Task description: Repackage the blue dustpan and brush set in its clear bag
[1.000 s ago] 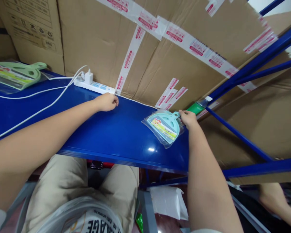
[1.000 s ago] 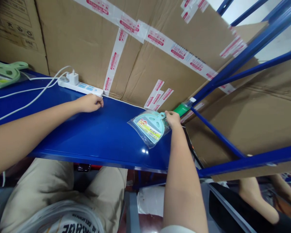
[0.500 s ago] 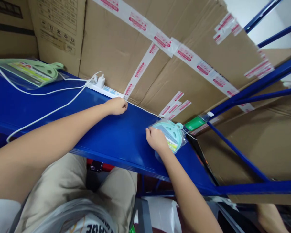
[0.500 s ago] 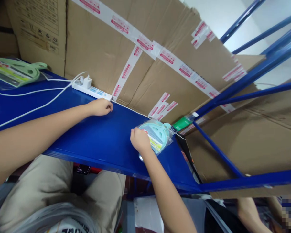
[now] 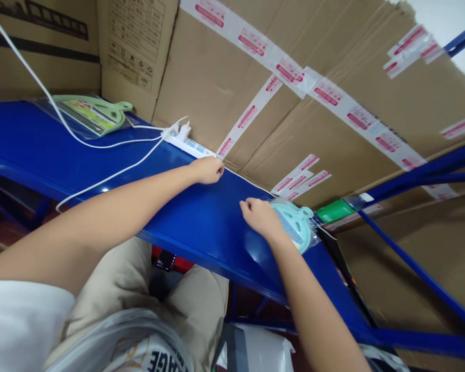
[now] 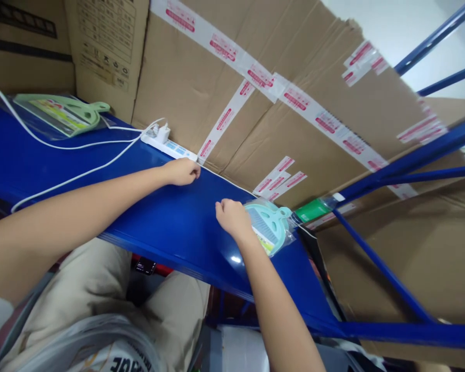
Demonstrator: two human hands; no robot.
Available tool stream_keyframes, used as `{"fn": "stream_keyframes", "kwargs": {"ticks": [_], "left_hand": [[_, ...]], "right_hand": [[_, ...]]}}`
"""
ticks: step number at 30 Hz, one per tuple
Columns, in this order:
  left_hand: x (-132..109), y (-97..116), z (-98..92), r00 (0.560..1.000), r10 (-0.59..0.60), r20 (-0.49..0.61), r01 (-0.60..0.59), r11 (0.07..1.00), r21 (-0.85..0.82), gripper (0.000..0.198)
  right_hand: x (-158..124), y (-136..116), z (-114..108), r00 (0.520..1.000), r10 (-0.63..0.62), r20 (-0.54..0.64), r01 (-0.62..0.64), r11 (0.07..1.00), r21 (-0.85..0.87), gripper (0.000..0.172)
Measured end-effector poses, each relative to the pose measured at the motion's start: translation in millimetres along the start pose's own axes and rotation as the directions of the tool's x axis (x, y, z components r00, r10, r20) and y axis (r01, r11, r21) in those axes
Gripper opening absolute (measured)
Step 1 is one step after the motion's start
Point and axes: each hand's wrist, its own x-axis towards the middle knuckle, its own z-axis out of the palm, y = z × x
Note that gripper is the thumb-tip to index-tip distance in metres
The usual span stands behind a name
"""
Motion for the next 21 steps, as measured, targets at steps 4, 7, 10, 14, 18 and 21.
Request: {"fn": "stream_keyframes", "kwargs": {"ticks": [4,7,10,14,18,21], "left_hand": [[2.7,-2.7,-17.2,0.993,-0.007,-0.114,0.003,0.999,-0.035,0.036],[5.7,-22.9,-45.6,0.954,-0.161,-0.252,0.126,0.981,-0.15,0.04],[-2.8,-58.4,-78.8,0.808,-0.426,-0.406,0.369,0.904,-0.215,0.039],[-34.0,-105.1,-113.6,0.659,-0.612,-0.438,0.63,0.767,-0.123,0.036],[-61.3,-126.6,-128.6,0.644,-0.699,-0.311,0.754,0.648,0.105,0.029],[-67.5,-125.7,-127.5,0.709,-0.692,-0.136,0.698,0.716,-0.005,0.028]], "right_hand": [[35.5,-27.0,1.5,0.997,-0.007,-0.074,0.012,0.998,0.067,0.028],[47.8,-35.6,11.2,0.994,0.041,-0.102,-0.027,0.99,0.138,0.028],[46.3,-31.4,22.0,0.993,0.048,-0.106,-0.031,0.987,0.157,0.024],[45.9,-21.9,24.4,0.994,0.011,-0.109,0.016,0.972,0.236,0.025],[50.3,-22.8,18.4,0.994,0.006,-0.109,0.024,0.961,0.274,0.027],[47.8,-26.5,14.8,0.997,-0.009,-0.077,0.029,0.965,0.262,0.025]]}}
